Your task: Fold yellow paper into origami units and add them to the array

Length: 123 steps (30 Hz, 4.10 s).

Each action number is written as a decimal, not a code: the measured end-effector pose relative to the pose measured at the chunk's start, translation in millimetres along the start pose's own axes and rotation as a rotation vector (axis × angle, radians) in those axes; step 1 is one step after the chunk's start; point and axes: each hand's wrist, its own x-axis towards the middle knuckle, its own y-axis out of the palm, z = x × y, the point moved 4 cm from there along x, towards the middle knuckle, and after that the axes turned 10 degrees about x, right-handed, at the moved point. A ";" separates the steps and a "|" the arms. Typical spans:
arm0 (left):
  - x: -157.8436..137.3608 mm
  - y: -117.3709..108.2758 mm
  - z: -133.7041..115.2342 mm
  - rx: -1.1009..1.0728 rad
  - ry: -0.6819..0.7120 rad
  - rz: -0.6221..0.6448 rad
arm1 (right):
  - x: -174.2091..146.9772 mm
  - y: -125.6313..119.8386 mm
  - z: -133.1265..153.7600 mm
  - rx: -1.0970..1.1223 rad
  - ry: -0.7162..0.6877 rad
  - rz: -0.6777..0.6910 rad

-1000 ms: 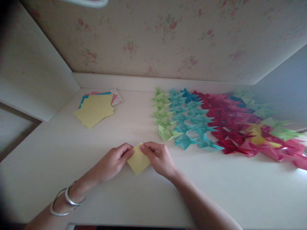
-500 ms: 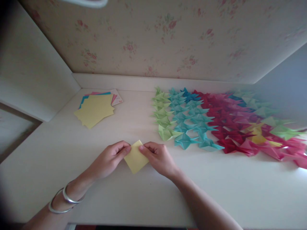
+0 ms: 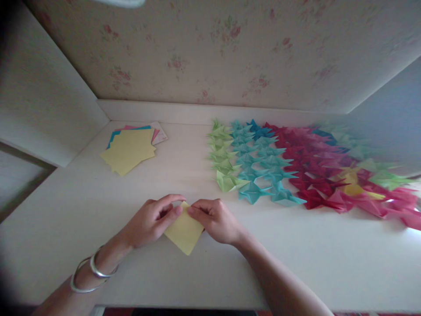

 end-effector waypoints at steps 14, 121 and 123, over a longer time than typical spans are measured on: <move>-4.4 -9.7 2.8 -0.177 -0.059 -0.085 | -1.1 -5.0 1.3 -0.010 0.069 0.073; 3.9 13.5 14.9 -0.682 -0.382 -0.080 | -0.7 -3.8 -13.9 0.326 -0.223 -0.594; 4.6 13.3 15.7 -0.691 -0.400 -0.084 | -0.6 -3.0 -13.2 0.345 -0.233 -0.574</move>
